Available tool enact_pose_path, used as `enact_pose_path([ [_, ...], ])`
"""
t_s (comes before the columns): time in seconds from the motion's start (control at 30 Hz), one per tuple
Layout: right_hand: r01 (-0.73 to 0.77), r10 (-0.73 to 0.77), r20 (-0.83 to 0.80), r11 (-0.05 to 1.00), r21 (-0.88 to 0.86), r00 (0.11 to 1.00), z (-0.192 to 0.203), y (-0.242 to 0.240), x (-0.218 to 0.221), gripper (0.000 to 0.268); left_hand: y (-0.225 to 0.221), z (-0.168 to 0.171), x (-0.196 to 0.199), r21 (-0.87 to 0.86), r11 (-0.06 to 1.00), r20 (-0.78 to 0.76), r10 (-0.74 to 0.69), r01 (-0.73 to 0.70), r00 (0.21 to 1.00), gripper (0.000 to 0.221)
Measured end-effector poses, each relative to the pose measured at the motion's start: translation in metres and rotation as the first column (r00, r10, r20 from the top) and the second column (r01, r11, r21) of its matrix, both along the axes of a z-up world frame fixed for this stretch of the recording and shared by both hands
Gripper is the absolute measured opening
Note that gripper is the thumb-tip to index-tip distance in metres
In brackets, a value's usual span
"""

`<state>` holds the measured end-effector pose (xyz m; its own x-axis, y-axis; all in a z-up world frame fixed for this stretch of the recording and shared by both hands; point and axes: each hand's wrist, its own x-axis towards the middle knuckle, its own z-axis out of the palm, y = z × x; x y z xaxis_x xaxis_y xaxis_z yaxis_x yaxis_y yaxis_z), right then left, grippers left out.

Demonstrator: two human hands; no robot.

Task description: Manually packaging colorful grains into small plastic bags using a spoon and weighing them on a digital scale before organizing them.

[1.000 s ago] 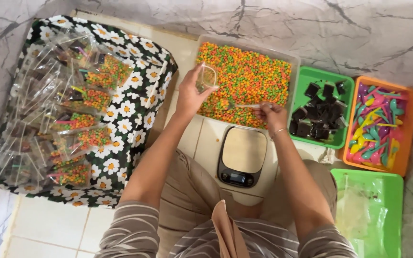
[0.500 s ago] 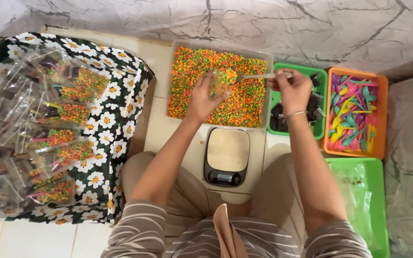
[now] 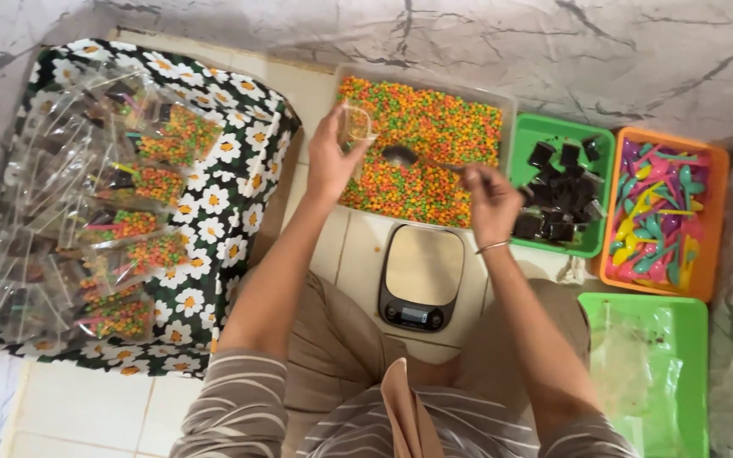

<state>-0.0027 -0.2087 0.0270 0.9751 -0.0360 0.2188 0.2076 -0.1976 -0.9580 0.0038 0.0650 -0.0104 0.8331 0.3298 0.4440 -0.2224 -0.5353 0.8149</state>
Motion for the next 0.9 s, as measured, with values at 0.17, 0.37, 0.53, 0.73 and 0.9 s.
enact_pose_path([
  [0.17, -0.076, 0.099, -0.230, 0.991, 0.106, 0.968, -0.085, 0.034, -0.002, 0.013, 0.037, 0.012, -0.009, 0.012, 0.999, 0.047, -0.039, 0.038, 0.998, 0.064],
  [0.37, -0.134, 0.149, -0.326, 0.989, 0.066, 0.934, -0.128, 0.066, 0.002, 0.015, 0.052, 0.023, -0.019, -0.018, 0.998, -0.010, -0.064, 0.064, 0.998, 0.064],
  [0.53, -0.166, 0.132, -0.456, 0.986, -0.034, 0.880, -0.163, 0.057, 0.010, 0.012, 0.055, 0.017, -0.022, -0.008, 0.994, -0.041, -0.107, 0.106, 0.993, 0.069],
  [0.73, 0.036, 0.076, -0.641, 0.986, 0.160, 0.764, -0.150, 0.028, 0.022, 0.014, 0.040, 0.017, -0.025, 0.012, 0.995, -0.012, -0.100, 0.100, 0.995, 0.079],
  [0.9, 0.107, -0.019, -0.530, 0.985, 0.135, 0.848, -0.118, -0.021, 0.039, 0.015, 0.016, 0.000, -0.013, -0.022, 0.992, -0.057, -0.122, 0.121, 0.991, 0.080],
])
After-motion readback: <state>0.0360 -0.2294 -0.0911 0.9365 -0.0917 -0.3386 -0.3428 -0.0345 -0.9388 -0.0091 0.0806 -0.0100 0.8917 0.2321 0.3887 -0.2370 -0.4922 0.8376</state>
